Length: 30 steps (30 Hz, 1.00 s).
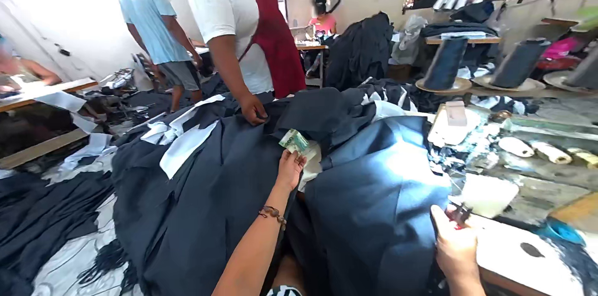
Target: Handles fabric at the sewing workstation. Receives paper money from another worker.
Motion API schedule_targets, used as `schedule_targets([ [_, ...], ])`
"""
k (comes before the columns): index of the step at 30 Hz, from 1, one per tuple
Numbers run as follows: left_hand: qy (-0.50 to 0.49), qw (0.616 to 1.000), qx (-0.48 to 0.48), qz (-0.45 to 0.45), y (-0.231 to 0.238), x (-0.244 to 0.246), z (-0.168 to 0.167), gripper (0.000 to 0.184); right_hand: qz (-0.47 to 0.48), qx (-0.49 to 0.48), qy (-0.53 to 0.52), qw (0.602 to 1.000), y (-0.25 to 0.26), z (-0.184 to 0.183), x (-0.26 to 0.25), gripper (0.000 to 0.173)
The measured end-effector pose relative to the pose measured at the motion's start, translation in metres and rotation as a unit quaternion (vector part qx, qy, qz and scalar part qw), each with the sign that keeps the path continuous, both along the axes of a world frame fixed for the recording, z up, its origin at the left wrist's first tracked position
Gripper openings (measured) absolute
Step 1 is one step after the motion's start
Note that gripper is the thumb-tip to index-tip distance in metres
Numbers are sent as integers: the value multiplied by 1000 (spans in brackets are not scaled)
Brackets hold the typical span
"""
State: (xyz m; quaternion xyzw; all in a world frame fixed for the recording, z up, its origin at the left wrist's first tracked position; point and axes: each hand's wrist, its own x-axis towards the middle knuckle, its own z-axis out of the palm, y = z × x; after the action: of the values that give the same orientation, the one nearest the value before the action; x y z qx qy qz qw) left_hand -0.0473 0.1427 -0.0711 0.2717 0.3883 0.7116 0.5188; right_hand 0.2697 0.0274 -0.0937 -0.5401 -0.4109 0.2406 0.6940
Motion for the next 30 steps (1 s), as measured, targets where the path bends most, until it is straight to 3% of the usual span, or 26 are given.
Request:
schedule_targets([
  [4,31,1000,1,-3,2,1,-5,18,20,-108,-140,984,-5,17,20,37],
  [9,55,998,1,-6,6,1,-6,19,-32,-48,-383,922,-17,32,82,63],
  [13,52,999,-12,-7,8,0,-3,19,-45,-63,-489,869,-13,19,132,45],
  [16,50,999,-13,-5,7,0,-1,17,-7,-107,-485,868,-8,-5,151,39],
  [25,48,999,-9,-5,7,-4,-1,20,-39,-47,-463,884,-5,-16,152,48],
  [30,32,999,4,-5,7,-5,-2,22,-48,5,-476,878,-10,-13,150,33],
])
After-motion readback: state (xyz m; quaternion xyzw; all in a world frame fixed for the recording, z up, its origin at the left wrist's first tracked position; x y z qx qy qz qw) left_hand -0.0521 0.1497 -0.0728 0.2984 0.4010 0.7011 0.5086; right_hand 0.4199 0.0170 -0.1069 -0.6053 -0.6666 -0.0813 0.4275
